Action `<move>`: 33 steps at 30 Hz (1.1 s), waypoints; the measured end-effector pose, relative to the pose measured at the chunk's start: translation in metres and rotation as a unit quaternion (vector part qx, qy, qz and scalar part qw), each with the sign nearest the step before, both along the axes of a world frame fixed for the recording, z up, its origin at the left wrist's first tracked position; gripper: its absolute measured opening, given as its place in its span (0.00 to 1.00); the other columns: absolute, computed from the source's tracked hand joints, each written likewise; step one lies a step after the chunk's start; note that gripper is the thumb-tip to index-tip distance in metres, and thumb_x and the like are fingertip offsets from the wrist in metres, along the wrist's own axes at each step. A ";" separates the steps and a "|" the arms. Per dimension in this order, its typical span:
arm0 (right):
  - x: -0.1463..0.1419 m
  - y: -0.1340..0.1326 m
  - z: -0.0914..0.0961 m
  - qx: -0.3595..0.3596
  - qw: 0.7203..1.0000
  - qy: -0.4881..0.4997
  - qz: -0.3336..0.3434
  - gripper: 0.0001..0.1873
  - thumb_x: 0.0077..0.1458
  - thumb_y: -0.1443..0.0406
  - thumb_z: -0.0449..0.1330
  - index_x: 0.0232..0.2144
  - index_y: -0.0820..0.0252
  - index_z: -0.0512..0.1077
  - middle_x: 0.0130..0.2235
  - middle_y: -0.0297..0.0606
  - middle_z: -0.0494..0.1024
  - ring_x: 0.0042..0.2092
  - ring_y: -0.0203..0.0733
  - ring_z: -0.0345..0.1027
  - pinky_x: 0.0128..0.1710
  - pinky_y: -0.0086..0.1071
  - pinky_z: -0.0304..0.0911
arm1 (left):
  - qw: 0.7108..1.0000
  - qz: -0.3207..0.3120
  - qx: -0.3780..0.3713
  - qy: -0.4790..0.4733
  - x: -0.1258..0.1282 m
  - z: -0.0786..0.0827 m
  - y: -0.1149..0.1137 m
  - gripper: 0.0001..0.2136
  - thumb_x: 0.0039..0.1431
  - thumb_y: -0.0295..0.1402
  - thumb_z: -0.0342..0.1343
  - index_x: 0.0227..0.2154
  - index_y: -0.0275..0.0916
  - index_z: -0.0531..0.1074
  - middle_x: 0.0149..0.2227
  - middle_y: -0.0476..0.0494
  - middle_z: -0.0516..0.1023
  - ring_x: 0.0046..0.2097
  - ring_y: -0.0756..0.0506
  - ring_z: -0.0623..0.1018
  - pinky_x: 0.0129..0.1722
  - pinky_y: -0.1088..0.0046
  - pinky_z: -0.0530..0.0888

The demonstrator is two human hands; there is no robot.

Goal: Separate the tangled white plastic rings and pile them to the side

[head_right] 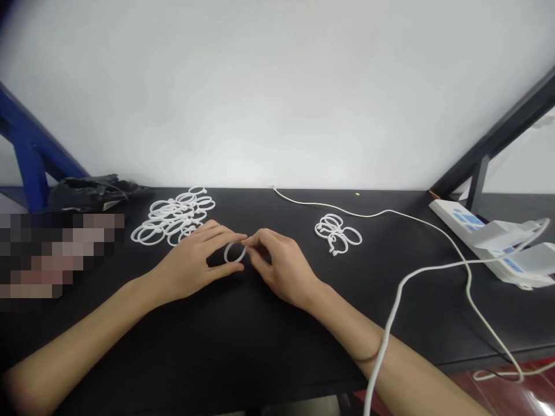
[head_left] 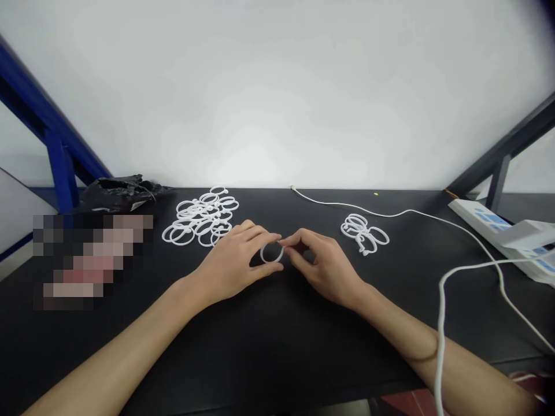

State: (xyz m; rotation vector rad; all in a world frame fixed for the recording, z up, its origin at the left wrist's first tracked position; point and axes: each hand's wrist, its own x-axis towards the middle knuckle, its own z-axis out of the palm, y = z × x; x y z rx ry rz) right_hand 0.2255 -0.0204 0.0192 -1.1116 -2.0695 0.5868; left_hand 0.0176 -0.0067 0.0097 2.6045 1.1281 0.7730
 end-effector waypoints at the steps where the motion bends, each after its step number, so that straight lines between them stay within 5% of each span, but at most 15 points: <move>1: 0.000 0.000 -0.001 -0.008 1.000 0.000 -0.001 0.05 0.61 0.67 0.56 0.37 0.55 0.73 0.36 0.33 0.79 0.33 0.34 0.71 0.33 0.28 0.67 | 1.000 0.003 -0.007 0.003 0.000 0.000 0.000 0.18 0.61 0.45 0.56 0.49 0.40 0.71 0.46 0.43 0.77 0.48 0.41 0.72 0.48 0.60 0.71; 8: 0.010 0.015 -0.008 0.049 0.982 -0.154 -0.100 0.13 0.61 0.62 0.56 0.48 0.58 0.70 0.42 0.42 0.76 0.45 0.47 0.70 0.46 0.41 0.67 | 0.992 0.120 0.025 0.018 -0.012 -0.001 0.013 0.18 0.62 0.47 0.54 0.49 0.42 0.71 0.47 0.43 0.77 0.51 0.38 0.70 0.52 0.57 0.69; 14: 0.053 0.034 -0.004 0.109 0.868 -0.366 -0.317 0.20 0.59 0.56 0.58 0.45 0.66 0.74 0.46 0.57 0.72 0.48 0.61 0.65 0.46 0.52 0.61 | 0.961 0.249 0.082 0.090 -0.039 -0.006 0.034 0.21 0.65 0.45 0.49 0.53 0.36 0.71 0.49 0.37 0.77 0.51 0.33 0.69 0.52 0.54 0.67; 18: 0.068 0.036 0.000 0.049 0.835 -0.411 -0.362 0.20 0.60 0.54 0.57 0.44 0.63 0.76 0.44 0.53 0.77 0.47 0.60 0.66 0.46 0.50 0.59 | 0.951 0.284 0.064 0.106 -0.047 -0.008 0.041 0.23 0.65 0.45 0.46 0.56 0.36 0.69 0.52 0.36 0.77 0.53 0.32 0.70 0.51 0.54 0.67; 22: 0.062 0.034 -0.001 0.049 0.859 -0.412 -0.299 0.14 0.62 0.62 0.55 0.43 0.61 0.76 0.43 0.47 0.79 0.49 0.59 0.65 0.47 0.48 0.59 | 0.946 0.309 0.055 0.087 -0.047 -0.005 0.041 0.23 0.66 0.44 0.45 0.56 0.34 0.69 0.52 0.36 0.77 0.53 0.32 0.70 0.51 0.52 0.68; 26: 0.048 0.031 -0.004 0.114 0.912 -0.328 -0.219 0.11 0.61 0.68 0.55 0.43 0.61 0.75 0.42 0.44 0.79 0.47 0.54 0.65 0.46 0.46 0.61 | 0.950 0.300 0.071 0.056 -0.043 0.001 0.035 0.19 0.65 0.40 0.46 0.52 0.35 0.71 0.49 0.37 0.78 0.52 0.33 0.71 0.51 0.53 0.69; 33: 0.022 0.015 -0.002 0.110 0.989 -0.100 -0.016 0.08 0.59 0.71 0.58 0.40 0.56 0.72 0.40 0.36 0.79 0.47 0.44 0.65 0.46 0.36 0.67 | 0.987 0.136 0.084 0.024 -0.017 0.004 0.014 0.18 0.66 0.41 0.49 0.53 0.36 0.69 0.51 0.40 0.76 0.54 0.38 0.69 0.56 0.55 0.67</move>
